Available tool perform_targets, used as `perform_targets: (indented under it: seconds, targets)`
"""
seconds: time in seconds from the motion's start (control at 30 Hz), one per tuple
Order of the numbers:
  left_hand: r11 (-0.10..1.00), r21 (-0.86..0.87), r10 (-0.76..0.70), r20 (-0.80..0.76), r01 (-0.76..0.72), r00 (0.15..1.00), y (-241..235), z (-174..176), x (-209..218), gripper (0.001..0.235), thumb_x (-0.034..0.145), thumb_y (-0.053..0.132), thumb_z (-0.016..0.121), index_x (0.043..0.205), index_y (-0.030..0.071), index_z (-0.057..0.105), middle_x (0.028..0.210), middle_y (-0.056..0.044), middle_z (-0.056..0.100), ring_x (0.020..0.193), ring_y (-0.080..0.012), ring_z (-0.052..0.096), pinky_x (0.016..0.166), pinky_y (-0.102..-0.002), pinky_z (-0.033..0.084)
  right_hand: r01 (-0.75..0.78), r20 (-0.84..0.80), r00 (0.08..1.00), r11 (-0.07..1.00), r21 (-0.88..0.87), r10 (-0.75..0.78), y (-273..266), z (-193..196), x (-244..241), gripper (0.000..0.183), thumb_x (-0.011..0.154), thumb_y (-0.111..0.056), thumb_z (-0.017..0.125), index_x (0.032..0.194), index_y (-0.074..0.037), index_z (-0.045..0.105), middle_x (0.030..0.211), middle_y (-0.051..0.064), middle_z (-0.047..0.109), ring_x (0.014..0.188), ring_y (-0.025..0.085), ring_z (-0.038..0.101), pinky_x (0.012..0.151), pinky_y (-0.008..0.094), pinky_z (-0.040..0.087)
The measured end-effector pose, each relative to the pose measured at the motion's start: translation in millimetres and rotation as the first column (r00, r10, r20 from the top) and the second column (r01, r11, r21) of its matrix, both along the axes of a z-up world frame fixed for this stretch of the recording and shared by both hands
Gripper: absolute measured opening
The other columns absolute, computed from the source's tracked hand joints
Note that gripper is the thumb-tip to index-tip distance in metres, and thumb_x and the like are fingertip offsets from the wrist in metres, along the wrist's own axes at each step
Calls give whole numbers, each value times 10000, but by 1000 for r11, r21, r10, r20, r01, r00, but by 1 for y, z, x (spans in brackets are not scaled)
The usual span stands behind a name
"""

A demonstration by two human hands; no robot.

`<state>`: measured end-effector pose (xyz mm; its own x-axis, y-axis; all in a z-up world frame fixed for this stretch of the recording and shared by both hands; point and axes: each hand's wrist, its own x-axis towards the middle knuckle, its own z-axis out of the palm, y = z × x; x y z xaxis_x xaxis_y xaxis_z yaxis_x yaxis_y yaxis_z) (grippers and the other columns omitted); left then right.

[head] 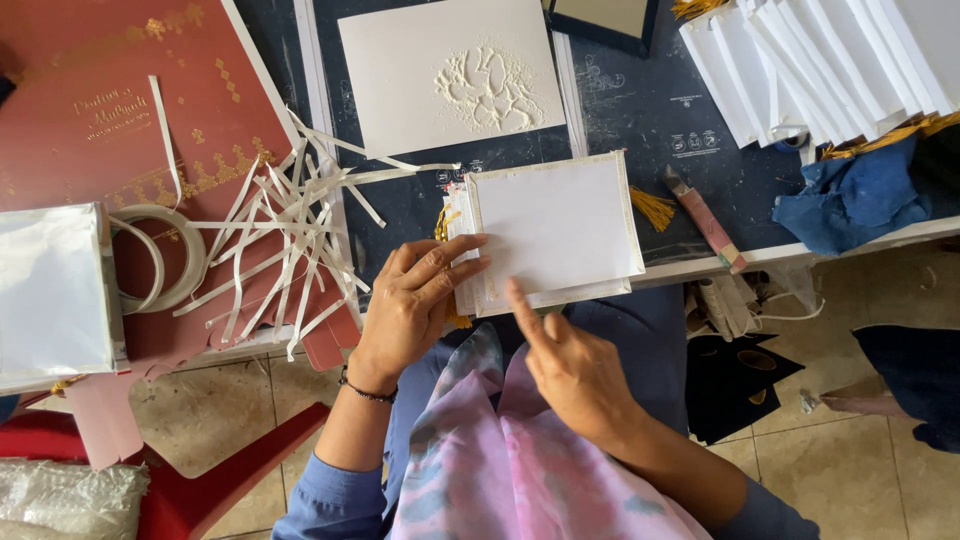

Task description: Assembling invitation cards by aligning inserts into covers and using a small tool for finishing.

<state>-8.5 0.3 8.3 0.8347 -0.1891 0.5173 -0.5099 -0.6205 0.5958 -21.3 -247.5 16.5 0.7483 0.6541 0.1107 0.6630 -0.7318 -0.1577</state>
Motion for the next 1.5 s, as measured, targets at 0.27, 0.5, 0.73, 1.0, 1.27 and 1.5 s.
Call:
perform_targets:
  seconds: [0.27,0.5,0.73,1.0,1.27,1.5]
  targets:
    - [1000,1,-9,3,9,1000,-2,2,2,319,1118,-1,440,1321,92,667,1466,-46,621,1113,-304,599,1009,-402,533,-12,14,1000,998,57,11,5,3,0,873,865,5,710,1625,-275,384,771,-9,437,523,150,481,470,325,500]
    - [999,-17,44,116,-43,992,-5,-3,8,388,1008,-14,493,1246,139,758,1314,-75,727,993,-357,662,812,-431,543,82,188,978,994,69,-93,-15,6,8,692,904,-109,575,1561,-319,528,641,-29,488,442,158,563,446,288,529]
    - [998,-22,59,108,-57,992,-5,-4,8,382,1001,-8,501,1235,150,758,1310,-62,730,985,-358,663,821,-436,554,192,87,975,974,119,-203,-41,16,7,665,895,-124,613,1539,-286,578,605,-2,548,445,206,598,469,337,547]
    - [999,-20,53,138,-50,989,-2,-7,8,353,993,-3,500,1194,133,757,1298,-70,729,976,-354,667,801,-426,555,60,-8,998,965,256,-60,-28,57,122,544,1027,-183,566,1571,-164,557,931,86,528,802,289,583,725,432,522]
    - [1000,-6,-6,33,6,999,1,3,1,363,1074,-73,446,1317,88,662,1468,-44,620,1102,-301,618,993,-403,544,-30,-315,949,987,-158,-21,52,45,240,518,1116,-392,408,1632,-362,407,1136,140,349,1039,332,362,996,511,331]
    - [1000,4,-9,21,9,1000,2,5,1,354,1076,-54,441,1318,90,657,1467,-39,619,1109,-300,617,990,-407,541,-78,-354,935,960,-268,-23,98,38,264,562,1109,-423,393,1661,-403,288,1295,196,327,1237,422,332,1083,573,285]
